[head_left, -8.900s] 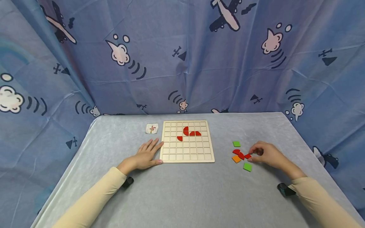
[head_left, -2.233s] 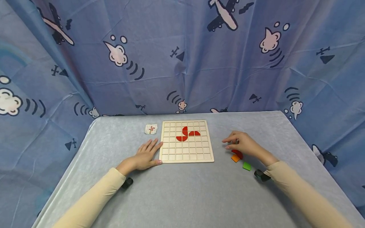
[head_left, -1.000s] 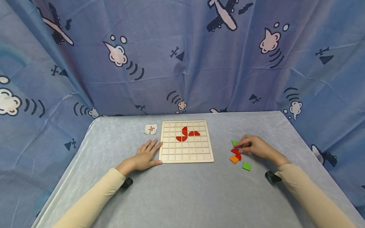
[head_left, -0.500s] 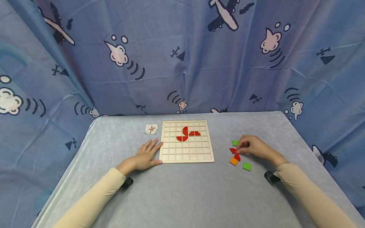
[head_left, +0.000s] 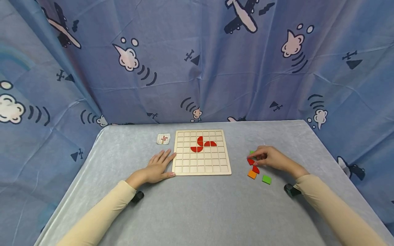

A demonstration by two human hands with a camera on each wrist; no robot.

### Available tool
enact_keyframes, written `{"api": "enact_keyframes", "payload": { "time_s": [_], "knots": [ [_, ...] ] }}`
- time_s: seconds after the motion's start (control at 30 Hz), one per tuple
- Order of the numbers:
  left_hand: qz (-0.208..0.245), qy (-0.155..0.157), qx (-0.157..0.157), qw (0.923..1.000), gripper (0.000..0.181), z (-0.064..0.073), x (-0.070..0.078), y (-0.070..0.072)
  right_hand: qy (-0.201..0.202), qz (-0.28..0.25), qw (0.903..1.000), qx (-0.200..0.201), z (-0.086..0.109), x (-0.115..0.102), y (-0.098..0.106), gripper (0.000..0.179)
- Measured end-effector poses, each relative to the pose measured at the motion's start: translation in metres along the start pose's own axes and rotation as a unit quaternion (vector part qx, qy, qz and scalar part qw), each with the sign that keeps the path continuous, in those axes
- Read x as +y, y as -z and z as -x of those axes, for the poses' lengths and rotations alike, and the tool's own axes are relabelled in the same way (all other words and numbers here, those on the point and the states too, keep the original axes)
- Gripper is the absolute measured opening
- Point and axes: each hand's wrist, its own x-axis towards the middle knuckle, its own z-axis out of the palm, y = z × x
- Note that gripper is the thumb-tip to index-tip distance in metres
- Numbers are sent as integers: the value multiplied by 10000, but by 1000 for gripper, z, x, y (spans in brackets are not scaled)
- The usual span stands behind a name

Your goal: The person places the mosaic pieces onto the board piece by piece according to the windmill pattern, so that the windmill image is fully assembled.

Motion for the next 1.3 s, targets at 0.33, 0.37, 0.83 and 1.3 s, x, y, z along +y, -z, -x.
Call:
{"api": "enact_keyframes", "payload": {
  "time_s": [0.33, 0.37, 0.83, 1.3],
  "knots": [
    [6, 26, -185, 9998, 83, 2, 7, 7, 28, 28, 9997, -250, -5, 1, 1, 32],
    [12, 16, -189, 9998, 83, 3, 8, 9, 54, 21, 9997, -242, -5, 1, 0, 32],
    [36, -45, -116, 9999, 85, 3, 7, 6, 19, 43, 10000, 50, -5, 0, -3, 24],
    [-61, 35, -190, 9998, 84, 3, 8, 9, 30, 231, 9993, 285, -7, -11, -4, 17]
  ]
}}
